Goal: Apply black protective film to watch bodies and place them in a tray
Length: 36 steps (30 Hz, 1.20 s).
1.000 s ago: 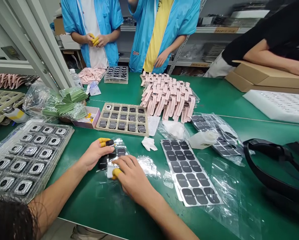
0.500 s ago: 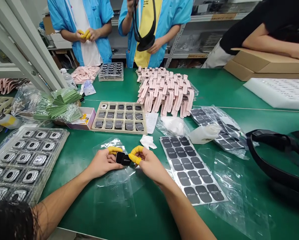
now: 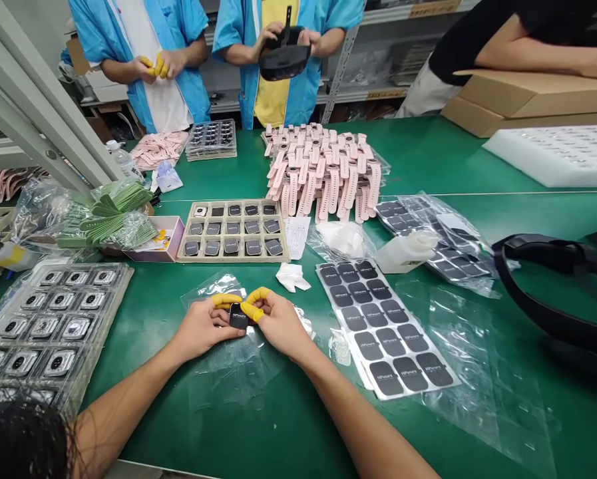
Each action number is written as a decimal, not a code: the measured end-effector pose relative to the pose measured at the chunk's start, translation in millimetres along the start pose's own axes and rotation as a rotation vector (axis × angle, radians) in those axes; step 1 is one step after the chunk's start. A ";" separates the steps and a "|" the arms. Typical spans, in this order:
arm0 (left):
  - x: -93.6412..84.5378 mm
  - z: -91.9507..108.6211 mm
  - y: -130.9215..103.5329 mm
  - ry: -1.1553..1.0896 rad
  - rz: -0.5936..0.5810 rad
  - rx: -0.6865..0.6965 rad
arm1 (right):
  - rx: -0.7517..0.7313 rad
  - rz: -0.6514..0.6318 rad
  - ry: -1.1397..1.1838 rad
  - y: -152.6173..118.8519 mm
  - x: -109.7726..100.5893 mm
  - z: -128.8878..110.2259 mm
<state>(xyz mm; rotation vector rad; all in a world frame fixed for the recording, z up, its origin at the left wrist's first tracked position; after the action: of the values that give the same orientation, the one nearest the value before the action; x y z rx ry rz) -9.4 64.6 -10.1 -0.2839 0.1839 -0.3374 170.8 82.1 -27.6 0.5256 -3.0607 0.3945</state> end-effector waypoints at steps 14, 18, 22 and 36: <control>-0.7 0.9 -1.2 0.032 0.005 0.002 | 0.036 0.014 0.058 -0.3 0.7 -1.7; -0.9 0.7 -1.4 0.045 0.010 0.001 | 0.036 0.009 0.053 0.0 1.0 -1.4; -1.2 1.7 -1.1 0.040 0.011 0.000 | 0.040 -0.001 0.033 0.8 0.9 0.0; -3.3 -4.8 -0.2 0.074 0.046 0.001 | 0.012 0.116 -0.009 -2.4 -1.7 1.4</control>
<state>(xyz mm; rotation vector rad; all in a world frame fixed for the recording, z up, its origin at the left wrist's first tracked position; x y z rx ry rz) -13.6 64.4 -14.2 -0.2659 0.2625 -0.3028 173.2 80.1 -28.5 0.3519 -3.1089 0.4134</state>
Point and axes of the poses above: each hand's wrist, its own y-axis towards the middle knuckle, its own x-axis out of the palm, z = x × y, the point moved 5 cm from there along y, towards the middle knuckle, and after that the axes turned 5 degrees about -z, right-handed, at the moved point
